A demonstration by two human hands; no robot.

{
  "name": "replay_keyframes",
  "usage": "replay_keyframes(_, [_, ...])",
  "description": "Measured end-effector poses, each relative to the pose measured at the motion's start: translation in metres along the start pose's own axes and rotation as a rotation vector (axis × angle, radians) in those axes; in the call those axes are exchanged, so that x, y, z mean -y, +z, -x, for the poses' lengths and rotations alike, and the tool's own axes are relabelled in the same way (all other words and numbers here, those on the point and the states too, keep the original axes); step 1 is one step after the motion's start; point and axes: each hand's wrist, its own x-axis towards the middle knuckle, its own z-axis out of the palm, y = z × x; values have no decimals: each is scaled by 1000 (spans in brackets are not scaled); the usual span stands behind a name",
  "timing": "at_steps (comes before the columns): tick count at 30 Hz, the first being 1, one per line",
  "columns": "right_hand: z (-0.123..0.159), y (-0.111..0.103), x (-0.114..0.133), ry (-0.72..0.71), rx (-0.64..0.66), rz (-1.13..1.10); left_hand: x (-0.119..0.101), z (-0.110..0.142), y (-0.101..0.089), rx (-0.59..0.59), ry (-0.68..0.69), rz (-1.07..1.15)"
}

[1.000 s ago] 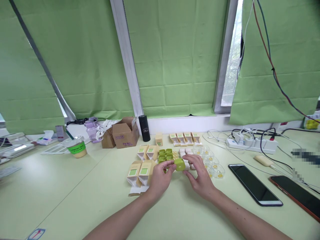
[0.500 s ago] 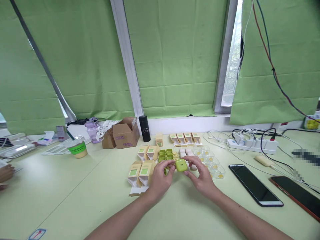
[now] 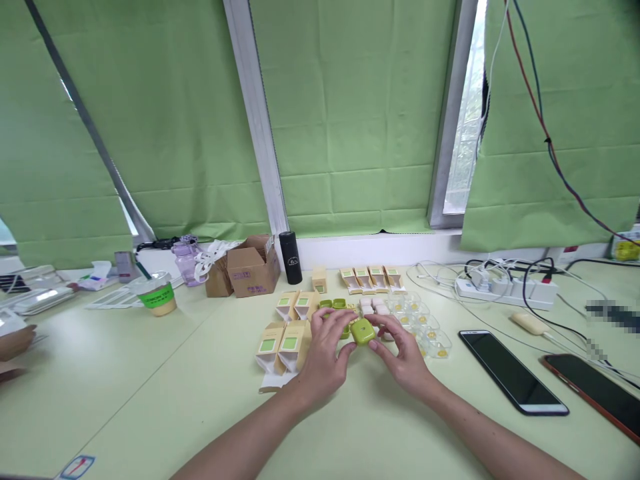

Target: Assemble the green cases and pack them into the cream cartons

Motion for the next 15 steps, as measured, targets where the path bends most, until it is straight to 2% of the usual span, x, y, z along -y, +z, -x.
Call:
replay_keyframes(5, [1, 2, 1, -24, 1, 54, 0, 0, -1, 84, 70, -37])
replay_keyframes(9, [1, 4, 2, -26, 16, 113, 0, 0, -1, 135, 62, -10])
replay_keyframes(12, [0, 2, -1, -61, 28, 192, 2, -2, -2, 87, -17, 84])
replay_keyframes(15, [-2, -1, -6, -163, 93, 391, 7, -5, -1, -17, -182, 226])
